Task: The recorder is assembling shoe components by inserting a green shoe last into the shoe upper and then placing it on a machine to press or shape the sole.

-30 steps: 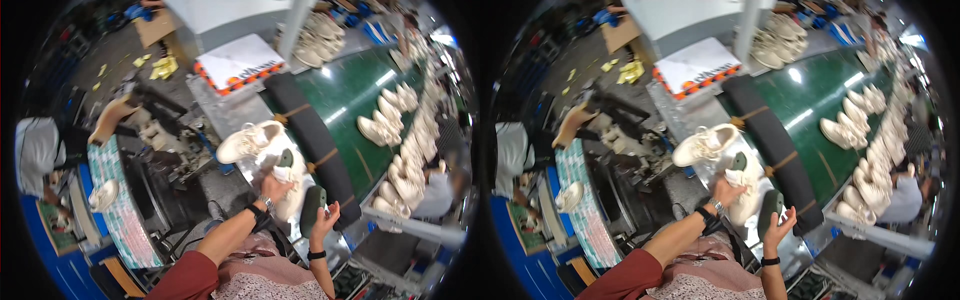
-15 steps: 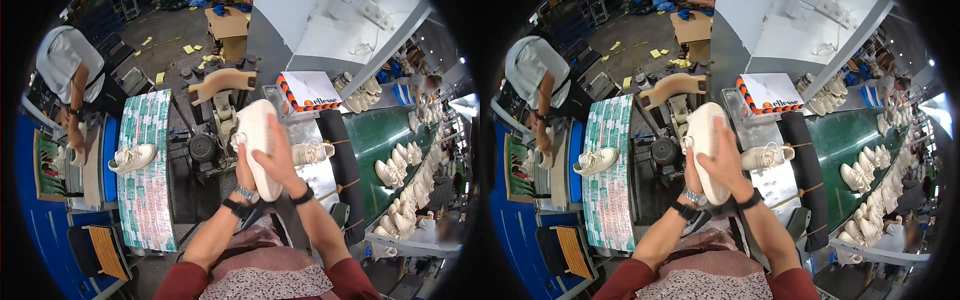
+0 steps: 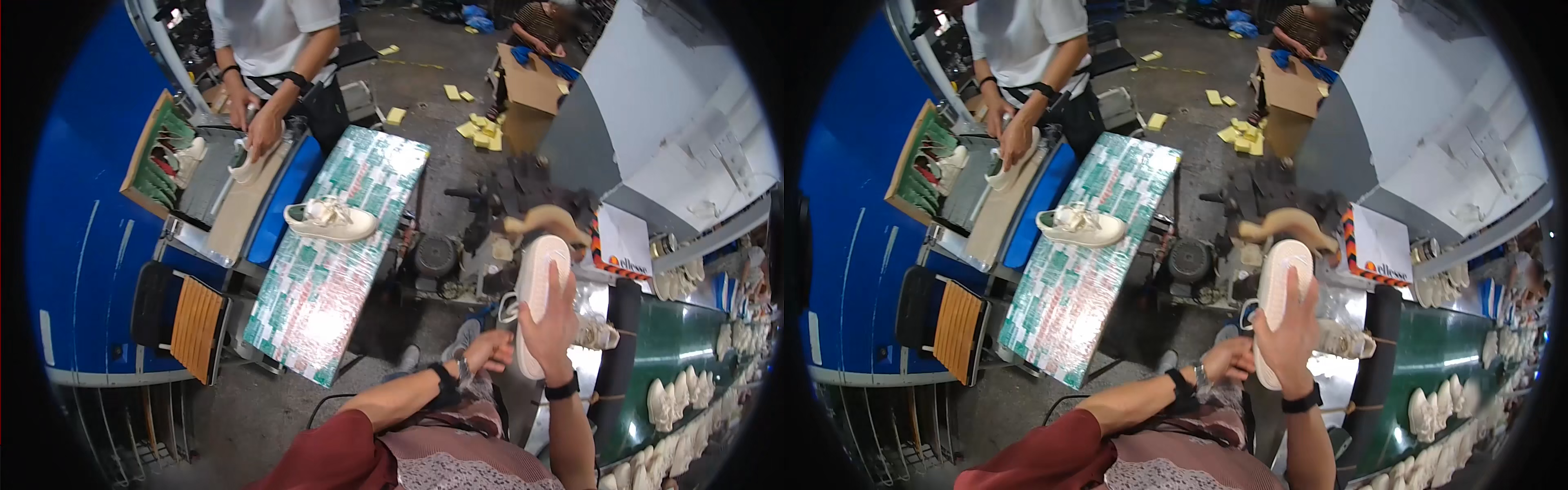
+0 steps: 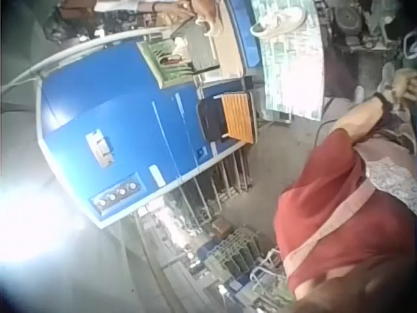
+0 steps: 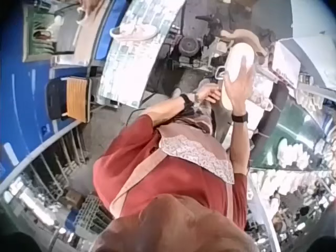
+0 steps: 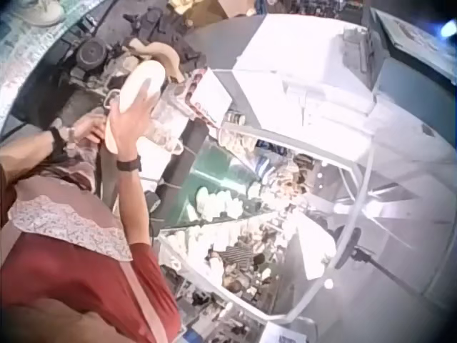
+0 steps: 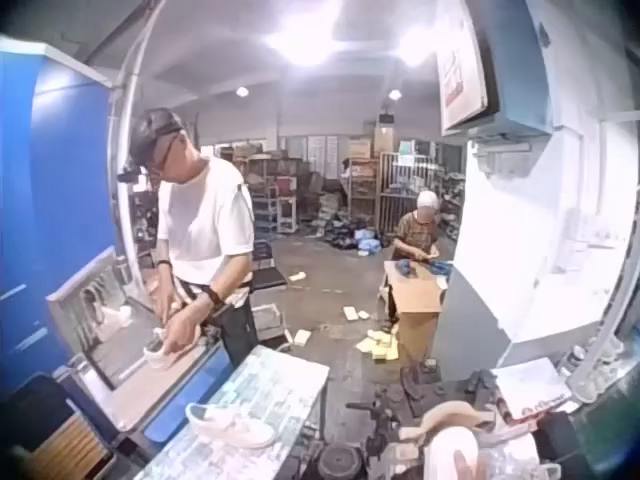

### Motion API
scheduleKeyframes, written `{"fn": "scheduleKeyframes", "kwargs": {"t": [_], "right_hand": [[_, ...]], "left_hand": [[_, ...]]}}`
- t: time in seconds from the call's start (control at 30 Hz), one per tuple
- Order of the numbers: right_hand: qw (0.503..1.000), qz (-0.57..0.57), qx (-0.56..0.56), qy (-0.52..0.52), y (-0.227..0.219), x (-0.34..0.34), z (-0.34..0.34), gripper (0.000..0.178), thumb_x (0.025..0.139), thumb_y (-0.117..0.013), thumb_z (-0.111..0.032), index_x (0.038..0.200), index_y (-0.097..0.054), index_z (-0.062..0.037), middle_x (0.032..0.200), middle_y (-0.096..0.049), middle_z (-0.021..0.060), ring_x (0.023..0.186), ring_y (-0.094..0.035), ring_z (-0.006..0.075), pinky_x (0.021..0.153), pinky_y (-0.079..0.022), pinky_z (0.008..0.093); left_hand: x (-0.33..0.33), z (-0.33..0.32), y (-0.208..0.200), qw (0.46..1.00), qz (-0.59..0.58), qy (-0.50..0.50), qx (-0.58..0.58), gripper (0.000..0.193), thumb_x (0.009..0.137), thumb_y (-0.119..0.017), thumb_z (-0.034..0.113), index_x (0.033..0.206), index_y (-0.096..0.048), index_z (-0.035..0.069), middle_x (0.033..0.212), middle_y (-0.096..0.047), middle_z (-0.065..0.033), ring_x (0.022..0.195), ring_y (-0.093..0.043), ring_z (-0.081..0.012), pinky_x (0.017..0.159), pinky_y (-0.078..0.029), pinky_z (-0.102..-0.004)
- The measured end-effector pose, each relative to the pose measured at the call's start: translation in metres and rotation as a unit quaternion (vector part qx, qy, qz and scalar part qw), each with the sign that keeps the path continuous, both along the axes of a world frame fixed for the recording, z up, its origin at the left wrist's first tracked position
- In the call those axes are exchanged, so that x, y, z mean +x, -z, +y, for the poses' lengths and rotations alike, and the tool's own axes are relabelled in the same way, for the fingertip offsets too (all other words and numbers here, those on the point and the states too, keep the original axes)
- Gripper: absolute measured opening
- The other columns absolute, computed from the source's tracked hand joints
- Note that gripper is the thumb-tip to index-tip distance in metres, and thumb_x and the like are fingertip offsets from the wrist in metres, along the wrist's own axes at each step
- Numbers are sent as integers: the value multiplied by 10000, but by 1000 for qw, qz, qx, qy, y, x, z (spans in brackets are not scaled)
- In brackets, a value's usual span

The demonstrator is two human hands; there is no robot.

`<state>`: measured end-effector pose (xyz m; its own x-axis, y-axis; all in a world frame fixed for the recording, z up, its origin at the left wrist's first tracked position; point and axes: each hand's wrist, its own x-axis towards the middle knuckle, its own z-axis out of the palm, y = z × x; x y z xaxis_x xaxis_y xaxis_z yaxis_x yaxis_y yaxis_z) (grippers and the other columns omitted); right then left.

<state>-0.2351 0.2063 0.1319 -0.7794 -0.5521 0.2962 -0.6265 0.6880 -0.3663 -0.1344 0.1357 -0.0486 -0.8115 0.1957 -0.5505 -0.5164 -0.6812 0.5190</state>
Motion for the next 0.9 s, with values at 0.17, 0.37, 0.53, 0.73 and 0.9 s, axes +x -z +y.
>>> {"fn": "scheduleKeyframes", "kwargs": {"t": [0.17, 0.37, 0.53, 0.73, 0.9], "right_hand": [[1000, 0, -15, -2, 2, 0, 0, 897, 784, -751, -194, 1582, -343, -152, 1509, -382, 353, 1263, -528, 522, 988, -491, 514], [998, 21, -42, 28, 3, 11, 9, 897, 777, -757, -184, 1573, -348, -119, 1532, -360, 336, 1374, -439, 503, 1061, -453, 510], [995, 67, -69, 37, 11, 10, 17, 825, 825, -784, -302, 1498, -412, -5, 1463, -446, 321, 1380, -426, 499, 1136, -390, 535], [986, 85, -131, 61, 11, 40, 7, 885, 835, -766, -321, 1548, -337, -21, 1474, -421, 335, 1154, -610, 494, 907, -560, 487], [683, -402, -602, 97, 41, 71, 60, 807, 1015, -608, -328, 1614, -143, -52, 1445, -507, 204, 1273, -568, 301, 1034, -499, 465]], "left_hand": [[10, -8, 2, 996, -51, 68, 38, 706, 973, -481, 711, 1328, -575, 109, 1120, -655, -53, 1049, -655, -200, 898, -541, -414], [-81, 12, -25, 944, 114, -115, 288, 810, 1008, -424, 692, 1525, -431, 68, 1444, -559, -104, 1296, -552, -248, 1100, -431, -402], [-97, 29, -16, 947, 248, -169, 110, 684, 1098, -326, 501, 1548, -369, -12, 1531, -479, -134, 1367, -489, -244, 1209, -331, -373], [-45, -1, -71, 934, 200, -162, 248, 792, 1035, -346, 655, 1509, -441, 28, 1433, -577, -139, 1288, -568, -289, 1124, -434, -416], [38, -51, -64, 990, 66, -52, 110, 809, 1013, -363, 671, 1529, -408, 49, 1479, -534, -165, 1322, -545, -342, 1105, -458, -480]]}}
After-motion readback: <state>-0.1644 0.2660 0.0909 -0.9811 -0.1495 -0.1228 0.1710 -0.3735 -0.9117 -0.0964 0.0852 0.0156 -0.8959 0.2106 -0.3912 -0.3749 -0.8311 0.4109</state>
